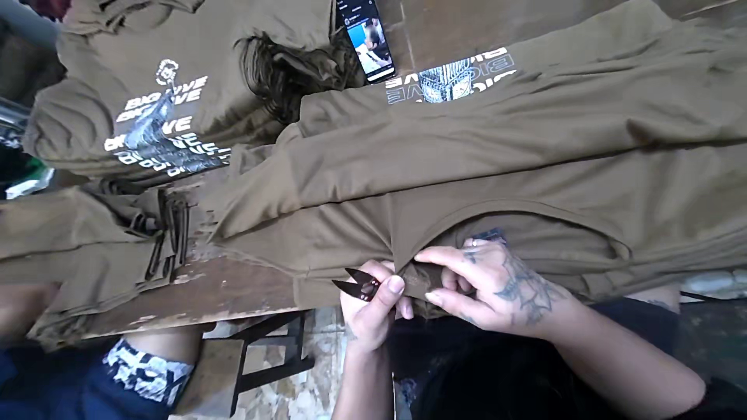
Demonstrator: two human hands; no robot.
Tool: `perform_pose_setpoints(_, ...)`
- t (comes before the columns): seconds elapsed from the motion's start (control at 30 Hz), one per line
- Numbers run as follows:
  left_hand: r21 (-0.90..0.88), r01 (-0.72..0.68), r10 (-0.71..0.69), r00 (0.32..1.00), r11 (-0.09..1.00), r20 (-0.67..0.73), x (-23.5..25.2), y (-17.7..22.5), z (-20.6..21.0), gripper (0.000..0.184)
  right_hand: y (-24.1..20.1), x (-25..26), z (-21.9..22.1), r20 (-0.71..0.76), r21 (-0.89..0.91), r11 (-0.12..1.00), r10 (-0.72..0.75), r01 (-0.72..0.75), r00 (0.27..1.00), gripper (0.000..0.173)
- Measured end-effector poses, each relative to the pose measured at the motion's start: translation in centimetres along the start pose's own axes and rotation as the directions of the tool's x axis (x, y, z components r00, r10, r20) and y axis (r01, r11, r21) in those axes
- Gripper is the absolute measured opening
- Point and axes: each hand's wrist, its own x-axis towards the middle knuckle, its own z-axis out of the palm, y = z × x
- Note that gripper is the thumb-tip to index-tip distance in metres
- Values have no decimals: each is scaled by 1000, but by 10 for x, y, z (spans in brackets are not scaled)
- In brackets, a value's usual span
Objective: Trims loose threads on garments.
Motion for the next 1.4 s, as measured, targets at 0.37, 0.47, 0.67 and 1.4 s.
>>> perform_pose_setpoints(0.37, 541, 6, -71, 993, 841, 100, 6, 21, -6, 16, 6, -6, -1, -77, 82, 995, -43, 50, 996, 29)
perform_pose_setpoints(0.47, 937, -141, -172, 964, 318, 203, 17, 55, -6, 42, 5, -5, -3, -58, 124, 992, -1, 8, 998, 30)
perform_pose_setpoints(0.67, 867, -495, -362, 819, -57, 444, 36, 100, 18, 37, 6, -6, -2, -80, 146, 989, 0, 11, 997, 31)
perform_pose_setpoints(1.4, 935, -264, -160, 939, 236, 305, 23, 86, -17, 46, -2, -4, 18, -166, -169, 986, -24, -5, 986, 29)
